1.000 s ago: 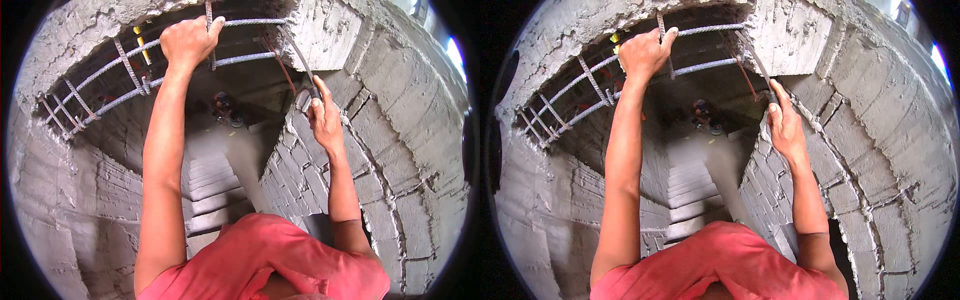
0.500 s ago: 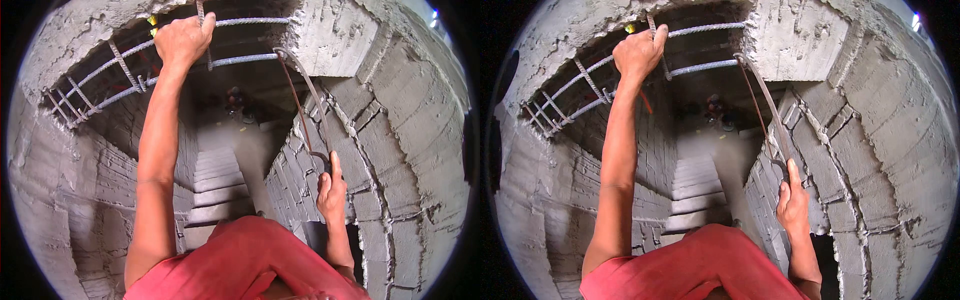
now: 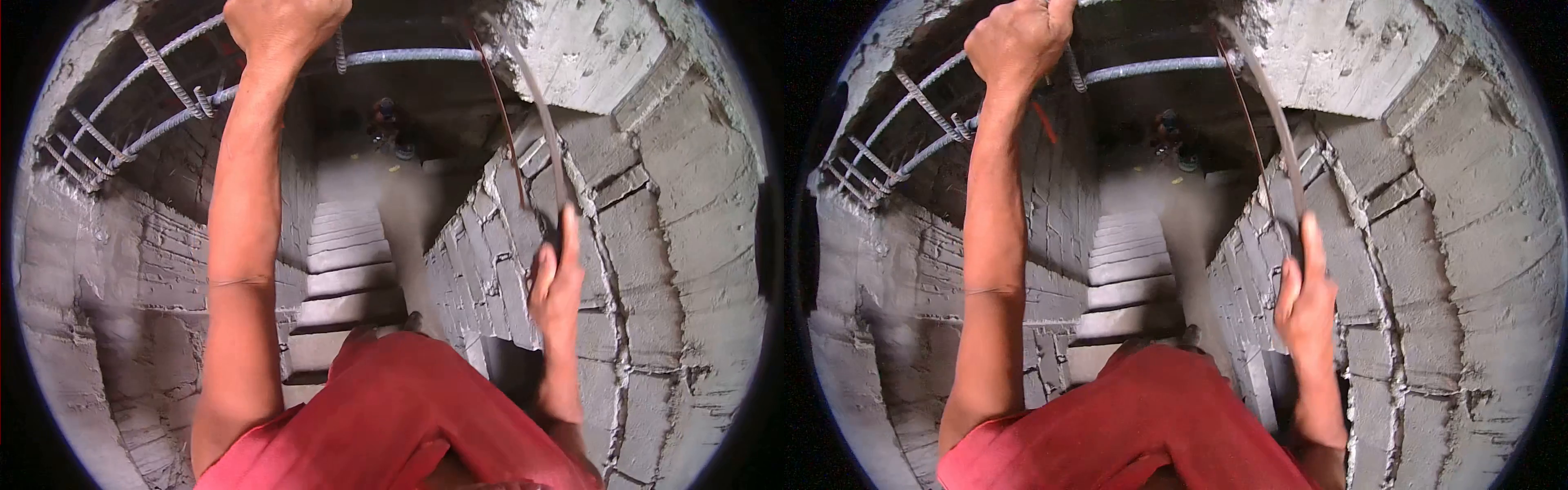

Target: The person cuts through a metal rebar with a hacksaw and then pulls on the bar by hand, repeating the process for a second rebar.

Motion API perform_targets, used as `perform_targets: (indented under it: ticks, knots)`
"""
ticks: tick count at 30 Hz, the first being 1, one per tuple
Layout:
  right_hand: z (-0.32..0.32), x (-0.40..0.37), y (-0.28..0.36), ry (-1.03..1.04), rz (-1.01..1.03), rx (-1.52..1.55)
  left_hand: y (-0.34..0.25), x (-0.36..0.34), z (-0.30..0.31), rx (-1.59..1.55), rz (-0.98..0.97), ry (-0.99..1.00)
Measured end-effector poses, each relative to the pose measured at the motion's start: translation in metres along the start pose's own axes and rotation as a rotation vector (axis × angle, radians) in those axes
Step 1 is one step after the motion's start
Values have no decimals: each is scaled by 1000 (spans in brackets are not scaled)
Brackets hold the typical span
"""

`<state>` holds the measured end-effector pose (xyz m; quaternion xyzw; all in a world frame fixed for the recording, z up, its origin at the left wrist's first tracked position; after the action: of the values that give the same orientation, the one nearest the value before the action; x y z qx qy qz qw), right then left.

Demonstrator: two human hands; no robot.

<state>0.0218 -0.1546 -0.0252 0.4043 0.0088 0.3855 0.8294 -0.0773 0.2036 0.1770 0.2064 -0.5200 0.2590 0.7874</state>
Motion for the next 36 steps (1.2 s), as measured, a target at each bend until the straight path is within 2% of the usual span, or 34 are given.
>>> perform_targets:
  ticks: [1, 2, 3, 4, 6, 8, 10, 12, 13, 14, 15, 18, 19, 21, 23, 25, 26, 27, 28, 30, 32, 33, 34, 36]
  knots:
    - [0, 31, 20, -113, 211, -120, 1, 2, 1, 3, 6, -29]
    - [-2, 62, 49, -145, 313, -195, 0, 0, 3, -1, 19, -49]
    - [-7, 83, 65, -58, 222, 58, 0, -2, 4, 17, -36, -132]
    - [-7, 80, 73, -118, 311, -31, -1, -2, 7, -34, -10, -17]
    - [-7, 76, 72, -107, 340, -10, 2, -2, 8, -100, -26, 45]
    - [-1, 47, 61, -96, 238, -46, 1, 1, 7, 6, -101, 54]
    - [6, -8, 23, -108, 181, -158, 4, 0, 7, -34, -34, 13]
    - [-7, -28, -25, 59, -257, 267, 5, 0, 6, -66, -25, -90]
    - [5, 3, 32, -131, 243, -208, 0, -3, 4, -17, -33, -61]
    - [2, 35, 45, -160, 294, -126, 0, 0, 5, 35, -28, -60]
    - [-1, 68, 59, -45, 92, 81, -3, -1, 5, 23, -32, -60]
    - [-3, 77, 71, -188, 409, -35, 1, 2, 10, -38, -58, 35]
    - [-3, 69, 58, -34, 113, 78, 2, -6, 3, -36, -53, 102]
    - [2, 15, 43, -109, 254, -134, 11, 6, -6, -12, -13, 118]
    - [5, -44, -14, 7, 12, -38, 10, 6, -5, -21, 31, 77]
    - [10, -21, 19, -2, 102, -12, 8, 5, -5, -33, 58, 79]
    - [11, 19, 43, -42, 174, -43, 7, 9, -5, -41, 43, 82]
    - [10, 48, 57, -88, 312, -83, 8, 11, -5, -23, 20, 70]
    - [11, 63, 67, -86, 313, -51, 7, 4, -5, -4, -1, 81]
    - [3, 42, 60, -74, 255, -27, 11, 1, -2, -44, 5, 123]
    - [4, -15, 29, -89, 181, -122, 11, 6, -9, 31, 45, 188]
    - [0, -34, 9, 16, -28, 104, 9, 6, -7, 13, 78, 150]
    - [1, -27, 0, 21, -24, 103, 10, 4, -8, 17, 83, 149]
    - [11, 13, 28, -84, 265, -86, 8, 6, -8, 24, 58, 103]
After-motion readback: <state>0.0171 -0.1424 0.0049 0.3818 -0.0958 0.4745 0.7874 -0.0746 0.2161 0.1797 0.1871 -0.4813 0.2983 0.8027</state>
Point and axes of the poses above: each hand's wrist, its own x-axis towards the middle knuckle, its own z-axis out of the back of the hand, y = z × x, the point moved 7 cm from there along x, towards the middle knuckle, and after that the axes turned 6 degrees about y, right-handed, at the moved point
